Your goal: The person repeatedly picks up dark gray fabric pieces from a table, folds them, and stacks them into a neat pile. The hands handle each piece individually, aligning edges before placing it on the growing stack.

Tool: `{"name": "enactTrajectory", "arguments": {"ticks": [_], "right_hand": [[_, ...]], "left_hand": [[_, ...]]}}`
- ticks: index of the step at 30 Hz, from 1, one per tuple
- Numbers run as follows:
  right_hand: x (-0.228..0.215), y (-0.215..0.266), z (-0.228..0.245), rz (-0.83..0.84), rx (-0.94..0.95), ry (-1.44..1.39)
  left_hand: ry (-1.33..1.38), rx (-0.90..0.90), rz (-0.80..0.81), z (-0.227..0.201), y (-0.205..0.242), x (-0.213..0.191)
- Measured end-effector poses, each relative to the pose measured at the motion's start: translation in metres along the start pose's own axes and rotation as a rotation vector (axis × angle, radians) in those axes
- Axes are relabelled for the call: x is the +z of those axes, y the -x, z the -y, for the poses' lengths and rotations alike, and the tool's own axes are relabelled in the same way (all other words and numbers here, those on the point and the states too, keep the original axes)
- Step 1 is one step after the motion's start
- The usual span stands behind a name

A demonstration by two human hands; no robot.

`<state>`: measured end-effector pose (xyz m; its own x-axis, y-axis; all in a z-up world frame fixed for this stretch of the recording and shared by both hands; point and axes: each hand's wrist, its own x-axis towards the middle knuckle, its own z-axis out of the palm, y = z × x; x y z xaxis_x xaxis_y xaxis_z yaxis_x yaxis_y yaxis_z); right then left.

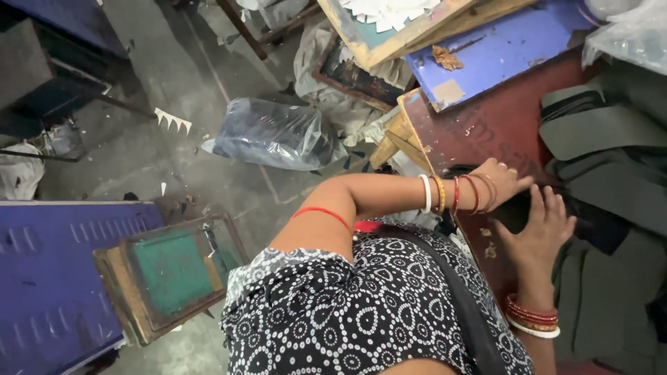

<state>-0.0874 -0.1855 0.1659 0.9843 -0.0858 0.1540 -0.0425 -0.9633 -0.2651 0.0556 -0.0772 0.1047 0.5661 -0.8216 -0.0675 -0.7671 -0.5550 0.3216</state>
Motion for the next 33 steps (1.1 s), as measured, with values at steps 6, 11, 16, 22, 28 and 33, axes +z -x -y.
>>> {"name": "enactTrajectory", "arguments": {"ticks": [6, 11, 16, 22, 28, 33], "right_hand": [[-0.001, 0.0, 0.003, -0.008, -0.144, 0.338], [0.004, -0.016, -0.028, 0.22, -0.006, 0.218], [-0.066, -0.029, 0.047, 0.08, 0.045, 0.301], [0.016, -0.015, -0.036, 0.162, 0.008, 0.267], [-0.026, -0.01, 0.0, 0.195, 0.081, 0.239], [-0.006, 0.005, -0.017, 0.206, 0.059, 0.057]], "left_hand": [[-0.012, 0.118, 0.002, -0.008, 0.014, 0.007], [0.022, 0.194, 0.135, 0.001, 0.011, -0.037], [0.007, 0.29, -0.112, 0.004, 0.026, -0.056], [-0.187, 0.238, -0.022, 0.018, 0.021, -0.009], [-0.177, 0.314, -0.202, 0.011, 0.056, -0.047], [-0.126, 0.26, -0.204, 0.041, 0.064, -0.008]]}}
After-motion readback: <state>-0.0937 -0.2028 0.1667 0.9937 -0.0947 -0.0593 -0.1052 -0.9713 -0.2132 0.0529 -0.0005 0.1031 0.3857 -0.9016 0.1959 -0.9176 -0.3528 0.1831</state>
